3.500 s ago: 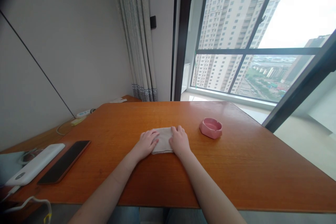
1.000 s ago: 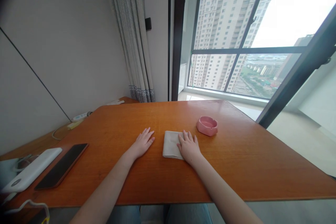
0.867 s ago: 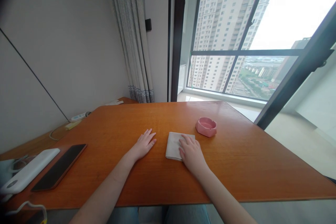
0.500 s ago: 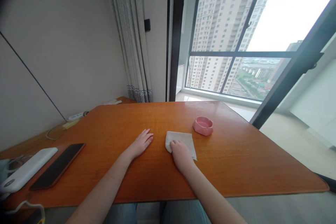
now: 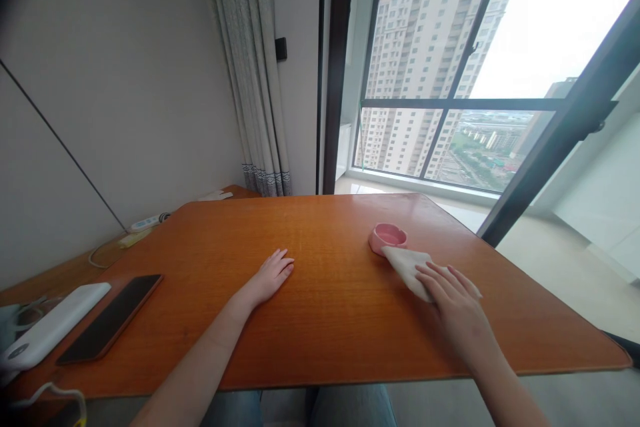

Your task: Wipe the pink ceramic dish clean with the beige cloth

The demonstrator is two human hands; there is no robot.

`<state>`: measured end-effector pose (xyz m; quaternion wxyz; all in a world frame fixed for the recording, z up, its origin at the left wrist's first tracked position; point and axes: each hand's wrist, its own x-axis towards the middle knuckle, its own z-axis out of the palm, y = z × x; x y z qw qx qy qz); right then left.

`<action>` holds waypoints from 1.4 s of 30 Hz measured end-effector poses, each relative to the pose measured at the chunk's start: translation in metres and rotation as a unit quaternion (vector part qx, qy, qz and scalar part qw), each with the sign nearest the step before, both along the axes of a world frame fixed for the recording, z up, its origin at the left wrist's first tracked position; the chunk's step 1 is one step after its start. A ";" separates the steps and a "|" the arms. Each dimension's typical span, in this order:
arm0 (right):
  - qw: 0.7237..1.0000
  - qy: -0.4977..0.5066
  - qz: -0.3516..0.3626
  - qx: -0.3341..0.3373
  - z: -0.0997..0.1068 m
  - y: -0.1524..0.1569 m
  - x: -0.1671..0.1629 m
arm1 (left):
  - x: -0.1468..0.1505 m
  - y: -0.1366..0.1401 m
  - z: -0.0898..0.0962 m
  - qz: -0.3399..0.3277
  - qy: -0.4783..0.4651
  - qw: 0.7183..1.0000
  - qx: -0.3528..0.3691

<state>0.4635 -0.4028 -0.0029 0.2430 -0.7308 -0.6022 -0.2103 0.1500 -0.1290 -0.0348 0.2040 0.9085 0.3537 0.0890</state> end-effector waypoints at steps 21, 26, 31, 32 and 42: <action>0.982 0.174 0.055 -0.056 -0.023 0.023 -0.035 | 0.000 0.003 -0.007 -0.006 0.016 1.000 0.010; 0.944 0.247 0.177 -0.132 0.000 0.086 -0.115 | -0.003 0.001 -0.004 -0.020 0.029 0.999 0.012; 0.931 0.194 0.220 -0.215 0.001 0.156 -0.167 | 0.002 -0.005 0.001 -0.056 -0.059 0.997 0.011; 0.932 0.191 0.206 -0.230 -0.001 0.166 -0.172 | 0.003 -0.006 0.002 -0.075 -0.081 0.994 -0.002; 0.922 0.200 0.248 -0.220 -0.022 0.170 -0.176 | 0.000 -0.011 0.012 -0.105 -0.084 0.990 -0.032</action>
